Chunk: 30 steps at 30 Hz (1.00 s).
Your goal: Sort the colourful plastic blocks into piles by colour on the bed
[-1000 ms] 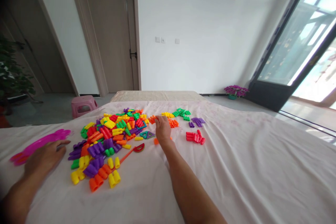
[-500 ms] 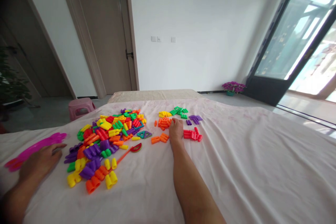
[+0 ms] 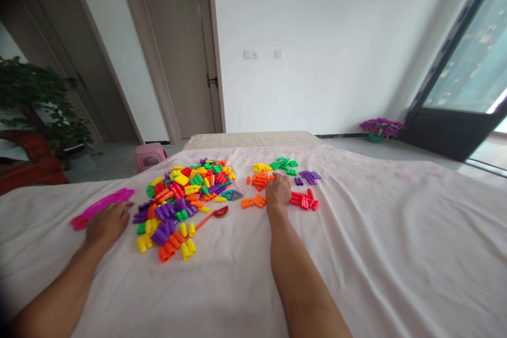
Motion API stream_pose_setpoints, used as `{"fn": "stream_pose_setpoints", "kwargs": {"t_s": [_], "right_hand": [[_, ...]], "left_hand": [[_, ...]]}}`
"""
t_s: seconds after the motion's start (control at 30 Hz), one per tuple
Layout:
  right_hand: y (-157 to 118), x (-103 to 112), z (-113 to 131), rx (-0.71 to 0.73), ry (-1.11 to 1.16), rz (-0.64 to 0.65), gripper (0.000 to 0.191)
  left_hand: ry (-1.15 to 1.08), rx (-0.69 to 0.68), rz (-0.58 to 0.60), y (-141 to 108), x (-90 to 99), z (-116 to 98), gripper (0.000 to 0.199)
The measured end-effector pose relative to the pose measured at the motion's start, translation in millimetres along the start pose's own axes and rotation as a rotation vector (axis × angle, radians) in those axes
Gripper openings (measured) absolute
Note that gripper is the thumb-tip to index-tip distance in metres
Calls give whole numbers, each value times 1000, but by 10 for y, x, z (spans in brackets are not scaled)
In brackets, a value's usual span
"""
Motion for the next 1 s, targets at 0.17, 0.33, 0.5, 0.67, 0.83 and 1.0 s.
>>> {"fn": "stream_pose_setpoints", "kwargs": {"t_s": [0.17, 0.33, 0.5, 0.67, 0.83, 1.0], "right_hand": [[-36, 59, 60, 71, 45, -64, 44], [-164, -37, 331, 282, 45, -34, 37], [-504, -318, 771, 612, 34, 249, 25], [-790, -460, 1029, 771, -64, 449, 19], [-888, -534, 1098, 829, -174, 501, 17], [-895, -593, 1091, 801, -267, 515, 17]], "left_hand": [[65, 31, 58, -205, 16, -103, 59], [34, 71, 29, -377, 41, -124, 57], [29, 27, -17, -382, 47, -108, 57], [9, 14, -48, -321, 26, -57, 56], [-26, -12, -42, -256, -58, 23, 56], [-41, -26, -40, -215, -82, 32, 56]]}}
Point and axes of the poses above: each hand's wrist, its own y-axis towards the middle knuckle, its own x-axis out of the back of the hand, z = x × y, the point moved 5 cm from there along y, towards the middle knuckle, and after that the axes turned 7 degrees about z, right-handed, at the moved point
